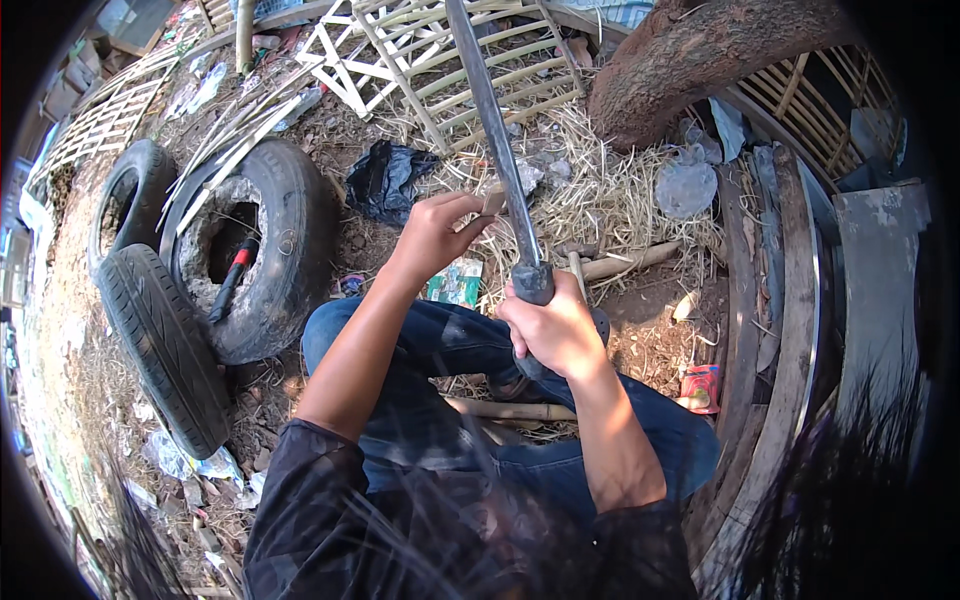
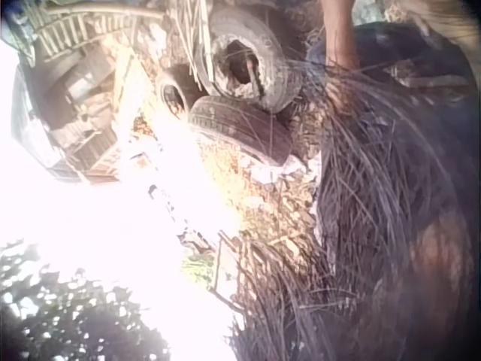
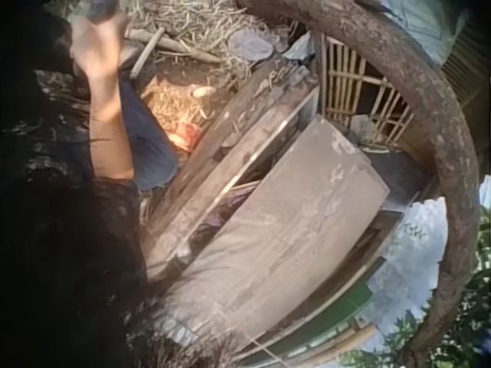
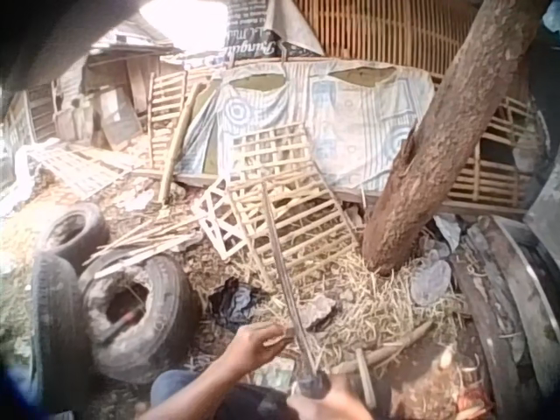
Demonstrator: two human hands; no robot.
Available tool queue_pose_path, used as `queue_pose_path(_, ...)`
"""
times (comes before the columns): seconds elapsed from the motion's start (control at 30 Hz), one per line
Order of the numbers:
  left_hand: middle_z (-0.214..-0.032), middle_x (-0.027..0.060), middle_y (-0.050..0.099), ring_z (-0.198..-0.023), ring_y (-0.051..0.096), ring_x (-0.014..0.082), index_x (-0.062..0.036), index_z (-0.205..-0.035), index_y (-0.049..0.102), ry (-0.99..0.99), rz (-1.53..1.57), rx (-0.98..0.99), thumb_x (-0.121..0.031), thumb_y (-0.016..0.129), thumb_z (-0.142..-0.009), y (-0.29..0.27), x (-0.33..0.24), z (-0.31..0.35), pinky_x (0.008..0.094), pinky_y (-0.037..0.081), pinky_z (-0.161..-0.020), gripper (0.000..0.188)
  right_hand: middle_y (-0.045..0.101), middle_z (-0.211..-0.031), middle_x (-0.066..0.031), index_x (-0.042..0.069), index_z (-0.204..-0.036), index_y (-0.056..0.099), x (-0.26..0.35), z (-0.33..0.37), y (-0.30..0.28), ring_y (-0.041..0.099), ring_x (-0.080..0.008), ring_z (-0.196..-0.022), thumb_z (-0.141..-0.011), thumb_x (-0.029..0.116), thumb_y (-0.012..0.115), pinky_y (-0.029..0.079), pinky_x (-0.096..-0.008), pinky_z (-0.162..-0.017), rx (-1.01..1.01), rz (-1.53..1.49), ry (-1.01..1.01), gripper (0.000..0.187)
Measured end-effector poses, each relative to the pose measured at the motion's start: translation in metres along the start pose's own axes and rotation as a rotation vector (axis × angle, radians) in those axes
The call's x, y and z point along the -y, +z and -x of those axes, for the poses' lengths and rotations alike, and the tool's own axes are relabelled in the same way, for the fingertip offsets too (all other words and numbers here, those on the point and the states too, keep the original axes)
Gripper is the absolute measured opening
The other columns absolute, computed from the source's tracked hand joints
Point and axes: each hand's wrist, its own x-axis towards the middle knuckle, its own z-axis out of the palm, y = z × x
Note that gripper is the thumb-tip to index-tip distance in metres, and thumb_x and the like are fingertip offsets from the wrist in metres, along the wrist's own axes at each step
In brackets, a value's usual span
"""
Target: The person shapes and thins pieces of bamboo or wood using a large blade, shaving off layers while sitting on the ground.
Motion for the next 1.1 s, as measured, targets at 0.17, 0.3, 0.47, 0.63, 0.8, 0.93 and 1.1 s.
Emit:
queue_pose_path(0.17,-0.080,0.0124,0.067,-0.071,0.066,0.0267,0.0007,-0.083,0.067,0.061,-0.059,-0.120,-0.002,0.075,-0.071,-0.032,-0.017,-0.009,0.0329,0.052,-0.064,0.014,0.053,-0.054,-0.0014,0.002,-0.065,0.053,0.018,0.008,-0.003,0.049,-0.0076,-0.050,-0.074,0.008,0.058,0.040,-0.0289,-0.047,0.017,0.063,-0.079,0.012)
queue_pose_path(0.3,-0.086,0.0125,0.069,-0.082,0.069,0.0227,0.0002,-0.085,0.068,-0.021,-0.110,-0.118,0.003,0.075,-0.069,-0.071,-0.020,-0.012,0.0298,0.053,-0.074,0.018,0.052,-0.055,-0.0009,0.002,-0.063,0.050,0.040,-0.002,0.006,0.046,-0.0068,-0.053,-0.073,0.009,0.059,0.039,-0.0284,-0.051,0.090,0.063,-0.174,0.015)
queue_pose_path(0.47,-0.079,0.0108,0.069,-0.069,0.068,0.0219,0.0000,-0.084,0.068,0.046,-0.088,-0.165,0.000,0.076,-0.071,-0.077,0.006,-0.001,0.0288,0.052,-0.062,0.015,0.051,-0.052,-0.0032,0.001,-0.062,0.050,0.035,-0.021,0.032,0.047,-0.0111,-0.049,-0.071,0.008,0.060,0.038,-0.0310,-0.050,0.115,0.076,-0.206,0.015)
queue_pose_path(0.63,-0.076,0.0113,0.067,-0.067,0.066,0.0213,0.0007,-0.080,0.065,-0.108,-0.086,-0.184,0.000,0.076,-0.070,-0.085,0.012,0.007,0.0282,0.050,-0.061,0.015,0.052,-0.054,-0.0023,0.002,-0.071,0.052,0.041,-0.033,0.055,0.049,-0.0098,-0.043,-0.075,0.006,0.063,0.039,-0.0278,-0.043,0.187,0.113,-0.138,0.012)
queue_pose_path(0.8,-0.074,0.0114,0.064,-0.064,0.064,0.0234,0.0001,-0.081,0.064,-0.104,-0.039,-0.136,-0.001,0.077,-0.070,-0.072,0.045,0.019,0.0302,0.049,-0.058,0.016,0.052,-0.053,-0.0052,0.000,-0.063,0.049,0.020,-0.049,0.057,0.047,-0.0109,-0.051,-0.071,0.008,0.061,0.041,-0.0310,-0.052,0.117,0.133,-0.150,0.017)
queue_pose_path(0.93,-0.075,0.0117,0.064,-0.065,0.064,0.0240,0.0003,-0.081,0.064,-0.115,-0.043,-0.149,-0.001,0.077,-0.070,-0.073,0.041,0.025,0.0303,0.049,-0.058,0.017,0.050,-0.053,-0.0052,0.000,-0.064,0.048,0.020,-0.044,0.061,0.045,-0.0108,-0.051,-0.071,0.007,0.060,0.040,-0.0314,-0.052,0.091,0.209,-0.135,0.016)
queue_pose_path(1.1,-0.075,0.0116,0.064,-0.065,0.064,0.0238,0.0003,-0.083,0.063,-0.099,-0.046,-0.164,-0.001,0.077,-0.069,-0.074,0.040,0.016,0.0306,0.049,-0.058,0.019,0.050,-0.053,-0.0061,0.000,-0.063,0.048,0.025,-0.053,0.057,0.045,-0.0122,-0.051,-0.071,0.008,0.061,0.039,-0.0330,-0.052,0.112,0.151,-0.182,0.017)
